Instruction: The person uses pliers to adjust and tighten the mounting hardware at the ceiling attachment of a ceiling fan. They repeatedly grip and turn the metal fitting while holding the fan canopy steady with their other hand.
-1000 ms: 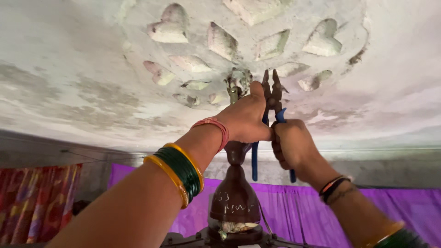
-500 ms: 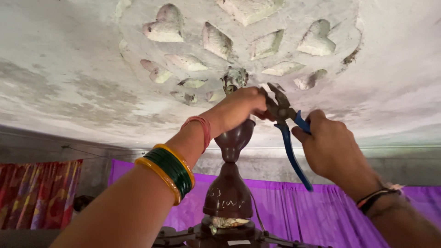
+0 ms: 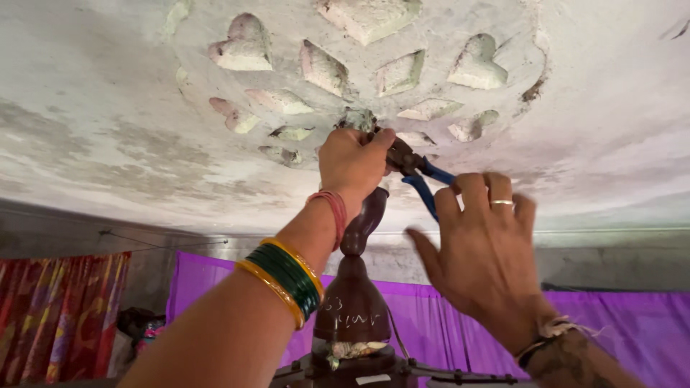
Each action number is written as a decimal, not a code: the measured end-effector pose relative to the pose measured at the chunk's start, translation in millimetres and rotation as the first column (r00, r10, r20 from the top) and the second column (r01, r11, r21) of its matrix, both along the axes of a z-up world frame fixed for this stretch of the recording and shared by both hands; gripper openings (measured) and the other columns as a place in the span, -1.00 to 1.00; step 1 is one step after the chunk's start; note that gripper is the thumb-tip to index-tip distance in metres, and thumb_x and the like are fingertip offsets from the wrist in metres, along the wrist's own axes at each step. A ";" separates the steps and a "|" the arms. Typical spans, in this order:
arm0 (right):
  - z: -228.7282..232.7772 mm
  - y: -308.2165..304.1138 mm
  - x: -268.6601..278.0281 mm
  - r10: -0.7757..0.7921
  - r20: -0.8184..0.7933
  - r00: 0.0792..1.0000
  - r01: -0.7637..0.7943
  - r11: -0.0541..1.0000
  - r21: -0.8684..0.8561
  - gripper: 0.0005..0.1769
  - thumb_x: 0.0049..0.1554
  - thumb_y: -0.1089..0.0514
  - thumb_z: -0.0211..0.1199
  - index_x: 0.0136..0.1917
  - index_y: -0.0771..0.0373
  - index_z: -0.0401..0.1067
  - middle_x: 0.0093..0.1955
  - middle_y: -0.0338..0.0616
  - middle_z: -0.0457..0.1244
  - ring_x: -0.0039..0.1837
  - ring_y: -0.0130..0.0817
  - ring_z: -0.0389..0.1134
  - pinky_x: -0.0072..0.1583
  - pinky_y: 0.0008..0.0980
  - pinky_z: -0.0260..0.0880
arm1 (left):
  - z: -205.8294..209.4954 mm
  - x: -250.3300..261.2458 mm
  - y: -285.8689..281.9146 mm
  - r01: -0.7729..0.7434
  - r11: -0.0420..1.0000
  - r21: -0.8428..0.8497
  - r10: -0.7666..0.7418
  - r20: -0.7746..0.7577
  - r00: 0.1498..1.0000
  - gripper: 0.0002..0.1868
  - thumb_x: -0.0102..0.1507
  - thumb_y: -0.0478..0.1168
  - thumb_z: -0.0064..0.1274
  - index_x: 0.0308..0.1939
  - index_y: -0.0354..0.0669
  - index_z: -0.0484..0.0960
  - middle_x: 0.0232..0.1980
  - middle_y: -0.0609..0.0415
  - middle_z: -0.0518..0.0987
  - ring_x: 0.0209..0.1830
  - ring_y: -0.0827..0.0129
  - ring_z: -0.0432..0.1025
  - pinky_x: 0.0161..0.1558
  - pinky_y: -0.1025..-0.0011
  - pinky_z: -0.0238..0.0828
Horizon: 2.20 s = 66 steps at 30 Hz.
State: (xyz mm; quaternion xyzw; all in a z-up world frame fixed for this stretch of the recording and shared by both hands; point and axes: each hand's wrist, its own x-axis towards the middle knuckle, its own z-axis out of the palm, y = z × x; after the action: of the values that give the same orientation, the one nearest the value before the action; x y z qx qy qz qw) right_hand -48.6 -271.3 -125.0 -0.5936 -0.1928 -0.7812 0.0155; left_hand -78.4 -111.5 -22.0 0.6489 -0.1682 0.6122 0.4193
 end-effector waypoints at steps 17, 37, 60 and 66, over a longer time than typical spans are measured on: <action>83.2 -7.2 87.2 0.239 -0.788 0.567 -0.345 0.938 0.036 -0.56 0.11 -0.05 0.31 -0.19 0.43 0.63 -0.25 0.16 0.44 -0.20 -0.12 0.44 -0.01 -0.17 0.45 | 8.5 38.8 65.7 -0.103 0.994 -0.034 0.102 -0.022 0.995 -0.45 0.12 0.00 0.33 0.02 -0.30 0.56 -0.28 -0.03 0.70 -0.33 0.35 0.59 -0.22 0.39 0.54; 104.8 19.7 85.3 0.692 -0.722 -0.018 -0.652 0.539 0.533 -0.59 0.13 0.04 0.29 -0.21 0.54 0.52 -0.21 0.09 0.38 -0.12 -0.05 0.49 -0.04 -0.08 0.61 | 16.9 63.6 100.9 0.262 0.951 0.167 -0.225 -0.210 0.951 -0.58 0.28 -0.04 0.10 0.11 -0.20 0.68 -0.11 0.16 0.63 -0.23 0.47 0.36 -0.12 0.45 0.36; 144.4 34.6 66.7 0.734 -0.678 -0.052 -0.595 0.522 0.611 -0.71 0.18 0.28 0.22 0.00 0.66 0.43 -0.07 0.36 0.37 -0.12 0.11 0.45 -0.11 0.06 0.53 | 37.8 77.7 116.5 0.698 0.707 0.112 -0.609 -0.406 0.682 -0.77 0.24 -0.24 0.14 -0.07 -0.26 0.62 -0.15 0.04 0.65 -0.15 0.33 0.52 -0.04 0.37 0.47; 128.4 39.2 72.5 0.658 -0.725 0.201 -0.608 0.664 0.435 -0.57 0.24 0.13 0.19 -0.06 0.69 0.49 -0.12 0.30 0.43 -0.12 0.02 0.53 -0.13 -0.15 0.55 | 31.1 86.8 116.9 0.765 0.637 0.097 -0.693 -0.361 0.623 -0.77 0.21 -0.27 0.10 -0.06 -0.17 0.63 -0.15 0.10 0.63 -0.15 0.38 0.52 -0.01 0.41 0.47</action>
State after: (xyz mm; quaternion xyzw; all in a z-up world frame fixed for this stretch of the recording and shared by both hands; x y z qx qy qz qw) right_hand 23.9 -232.1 3.4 -0.7570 -0.3641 -0.3176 0.4398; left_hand 8.4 5.5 9.0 0.6514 -0.4281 0.2596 0.5700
